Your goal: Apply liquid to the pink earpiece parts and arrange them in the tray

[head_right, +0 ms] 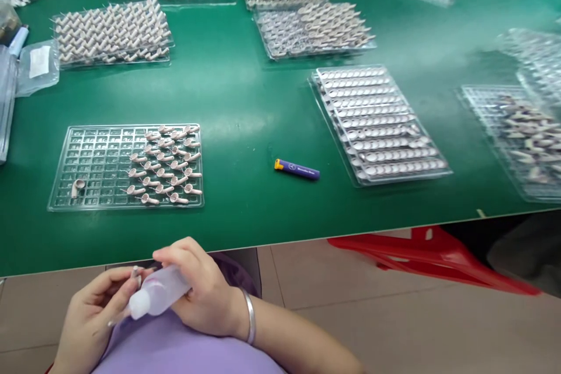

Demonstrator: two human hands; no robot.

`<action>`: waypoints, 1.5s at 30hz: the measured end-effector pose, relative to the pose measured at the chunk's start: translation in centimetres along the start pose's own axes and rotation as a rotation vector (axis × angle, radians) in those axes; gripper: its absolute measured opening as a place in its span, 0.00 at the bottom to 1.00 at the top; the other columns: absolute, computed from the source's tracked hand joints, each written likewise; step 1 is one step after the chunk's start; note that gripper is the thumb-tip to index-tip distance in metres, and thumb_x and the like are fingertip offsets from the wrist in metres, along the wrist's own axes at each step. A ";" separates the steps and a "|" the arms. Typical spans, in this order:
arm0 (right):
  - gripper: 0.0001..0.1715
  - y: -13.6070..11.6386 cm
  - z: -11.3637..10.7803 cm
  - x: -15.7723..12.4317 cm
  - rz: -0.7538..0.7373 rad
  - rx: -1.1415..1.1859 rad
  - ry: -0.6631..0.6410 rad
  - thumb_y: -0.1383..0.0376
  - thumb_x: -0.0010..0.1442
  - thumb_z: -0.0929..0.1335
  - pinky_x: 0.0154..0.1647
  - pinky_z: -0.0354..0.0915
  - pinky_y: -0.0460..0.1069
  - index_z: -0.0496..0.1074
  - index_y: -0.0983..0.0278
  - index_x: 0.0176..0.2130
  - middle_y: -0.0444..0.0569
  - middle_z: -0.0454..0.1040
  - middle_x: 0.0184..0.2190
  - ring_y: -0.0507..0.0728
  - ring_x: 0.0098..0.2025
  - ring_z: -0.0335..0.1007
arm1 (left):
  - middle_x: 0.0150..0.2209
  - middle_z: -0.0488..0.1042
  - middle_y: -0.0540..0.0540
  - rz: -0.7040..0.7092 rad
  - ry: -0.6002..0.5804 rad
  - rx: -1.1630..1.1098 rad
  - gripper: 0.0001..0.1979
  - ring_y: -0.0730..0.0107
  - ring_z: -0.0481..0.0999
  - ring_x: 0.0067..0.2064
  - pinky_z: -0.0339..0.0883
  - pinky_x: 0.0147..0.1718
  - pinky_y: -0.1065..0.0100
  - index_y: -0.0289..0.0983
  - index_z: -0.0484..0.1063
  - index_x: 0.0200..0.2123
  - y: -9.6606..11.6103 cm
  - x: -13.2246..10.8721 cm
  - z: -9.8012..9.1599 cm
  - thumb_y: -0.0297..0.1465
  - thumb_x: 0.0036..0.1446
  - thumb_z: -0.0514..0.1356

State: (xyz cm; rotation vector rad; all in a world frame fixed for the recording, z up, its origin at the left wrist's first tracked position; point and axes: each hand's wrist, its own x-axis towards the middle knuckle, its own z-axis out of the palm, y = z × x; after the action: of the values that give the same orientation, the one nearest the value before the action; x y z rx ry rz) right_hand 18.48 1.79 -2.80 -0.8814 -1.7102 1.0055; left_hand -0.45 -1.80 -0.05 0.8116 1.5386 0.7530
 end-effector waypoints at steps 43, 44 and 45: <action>0.10 0.7 1.2 -0.9 -0.165 -0.373 0.057 0.74 0.63 0.64 0.34 0.66 0.52 0.68 0.66 0.44 0.50 0.69 0.32 0.56 0.32 0.65 | 0.25 0.78 0.42 -0.397 0.024 -0.436 0.18 0.69 0.70 0.27 0.65 0.26 0.71 0.35 0.82 0.25 -1.2 2.2 2.3 0.38 0.29 0.76; 0.10 0.6 1.1 -0.8 -0.159 -0.370 0.048 0.74 0.63 0.64 0.35 0.67 0.52 0.68 0.66 0.45 0.51 0.70 0.33 0.56 0.33 0.65 | 0.25 0.77 0.43 -0.383 -0.008 -0.408 0.17 0.70 0.69 0.25 0.64 0.25 0.71 0.35 0.82 0.26 -0.9 2.2 2.0 0.39 0.31 0.75; 0.10 0.5 0.9 -0.6 -0.147 -0.357 0.037 0.73 0.63 0.63 0.35 0.67 0.52 0.68 0.65 0.45 0.51 0.70 0.34 0.56 0.34 0.66 | 0.24 0.76 0.44 -0.364 -0.056 -0.365 0.17 0.71 0.67 0.24 0.64 0.25 0.71 0.35 0.82 0.26 -0.6 2.2 1.6 0.40 0.34 0.74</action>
State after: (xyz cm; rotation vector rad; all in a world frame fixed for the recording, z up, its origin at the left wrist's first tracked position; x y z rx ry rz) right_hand 17.86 1.28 -3.71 -0.9742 -1.9254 0.5911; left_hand 0.95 -0.27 -1.91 0.2699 1.3908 0.7035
